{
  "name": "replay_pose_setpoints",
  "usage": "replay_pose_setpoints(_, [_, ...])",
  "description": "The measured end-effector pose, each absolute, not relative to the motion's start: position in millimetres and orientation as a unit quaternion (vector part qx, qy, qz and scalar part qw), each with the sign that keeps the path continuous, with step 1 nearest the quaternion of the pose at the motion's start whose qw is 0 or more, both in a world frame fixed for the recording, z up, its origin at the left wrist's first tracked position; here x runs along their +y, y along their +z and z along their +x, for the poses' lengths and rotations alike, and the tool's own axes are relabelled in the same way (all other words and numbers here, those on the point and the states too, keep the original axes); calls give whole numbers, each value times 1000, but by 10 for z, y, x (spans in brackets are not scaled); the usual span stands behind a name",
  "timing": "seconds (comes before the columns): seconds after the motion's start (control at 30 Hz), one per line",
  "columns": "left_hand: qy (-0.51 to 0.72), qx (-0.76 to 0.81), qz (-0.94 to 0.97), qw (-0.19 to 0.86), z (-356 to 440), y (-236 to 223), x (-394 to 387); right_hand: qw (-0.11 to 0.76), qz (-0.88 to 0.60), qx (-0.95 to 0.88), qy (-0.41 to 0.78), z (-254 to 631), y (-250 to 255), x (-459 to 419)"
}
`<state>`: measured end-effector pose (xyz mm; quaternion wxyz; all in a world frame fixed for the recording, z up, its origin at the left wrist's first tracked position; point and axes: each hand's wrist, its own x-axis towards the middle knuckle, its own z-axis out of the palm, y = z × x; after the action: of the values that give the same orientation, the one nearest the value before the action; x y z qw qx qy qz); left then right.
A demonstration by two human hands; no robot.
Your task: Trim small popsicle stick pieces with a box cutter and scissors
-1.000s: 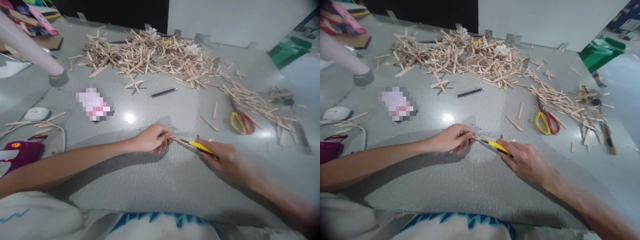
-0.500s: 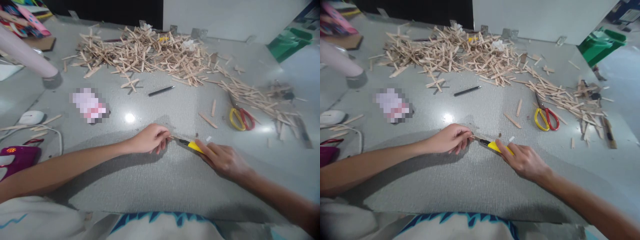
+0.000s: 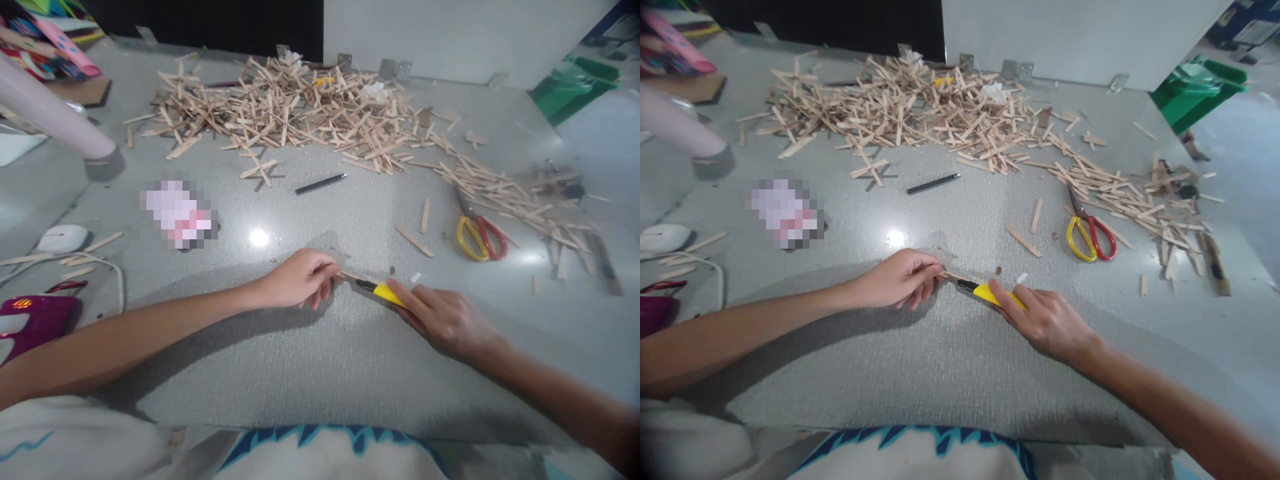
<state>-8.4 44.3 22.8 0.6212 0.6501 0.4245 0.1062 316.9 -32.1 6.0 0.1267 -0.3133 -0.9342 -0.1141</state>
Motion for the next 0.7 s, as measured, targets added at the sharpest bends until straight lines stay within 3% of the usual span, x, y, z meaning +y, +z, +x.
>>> replay_pose_setpoints(0.27, [117,421,653,618,-98,187,437,91,-344,-929,-98,3081,175,-338])
replay_pose_setpoints(0.57, [129,421,664,604,-113,109,421,17,-372,-927,44,2999,490,-188])
replay_pose_setpoints(0.7, [127,431,651,612,-99,108,455,6,-388,-917,92,3033,391,-93])
